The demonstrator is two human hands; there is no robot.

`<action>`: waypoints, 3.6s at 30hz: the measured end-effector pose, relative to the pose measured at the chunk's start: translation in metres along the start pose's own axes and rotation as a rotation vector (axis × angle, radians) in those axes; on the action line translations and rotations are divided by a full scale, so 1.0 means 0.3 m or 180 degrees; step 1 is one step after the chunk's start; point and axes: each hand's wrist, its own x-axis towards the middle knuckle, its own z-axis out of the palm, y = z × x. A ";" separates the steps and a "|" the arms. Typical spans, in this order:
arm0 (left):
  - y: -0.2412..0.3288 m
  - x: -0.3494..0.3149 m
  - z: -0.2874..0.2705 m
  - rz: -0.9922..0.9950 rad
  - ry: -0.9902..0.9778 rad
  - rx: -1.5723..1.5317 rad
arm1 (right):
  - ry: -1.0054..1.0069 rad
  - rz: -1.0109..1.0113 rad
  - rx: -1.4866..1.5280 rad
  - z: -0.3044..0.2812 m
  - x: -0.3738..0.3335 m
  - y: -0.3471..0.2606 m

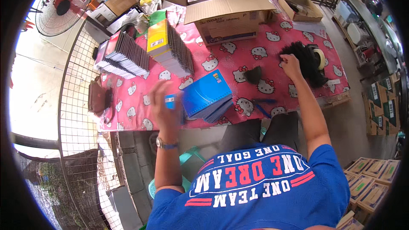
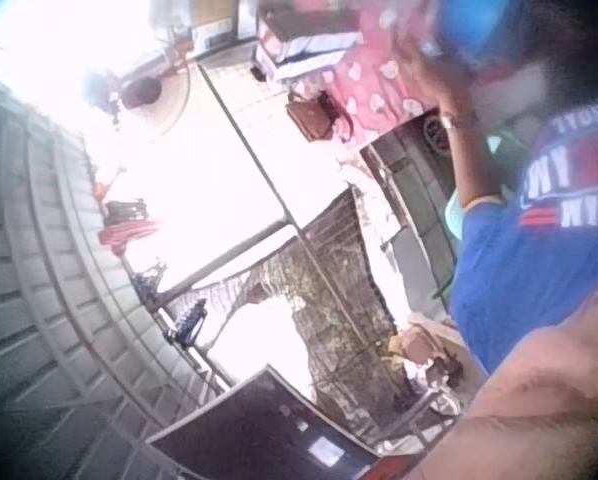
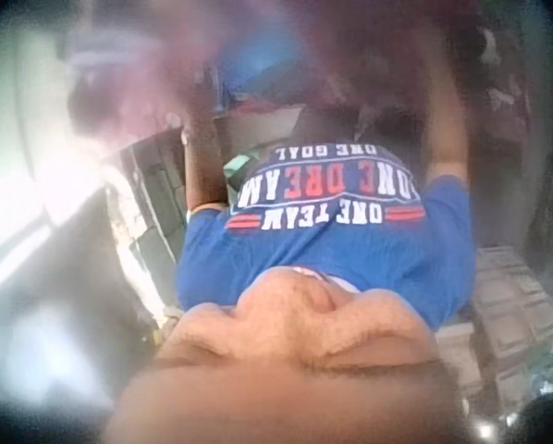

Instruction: The person binds a notebook by hand-inserting a spiral coil through pre-punched holes in a stack of paper and a cover, then cuts the excess coil with a tool.

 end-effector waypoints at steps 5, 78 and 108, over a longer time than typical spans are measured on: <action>0.243 -0.022 0.012 0.1343 -0.1178 0.0382 | -0.0958 0.0988 0.2613 0.025 -0.041 -0.115; 0.236 0.079 0.020 0.0937 -0.1336 0.0078 | -0.0913 -0.0827 0.2810 -0.011 -0.052 -0.826; 0.190 0.099 0.008 0.0311 -0.0994 -0.0096 | -0.4178 -0.1990 0.4502 -0.290 0.092 -0.985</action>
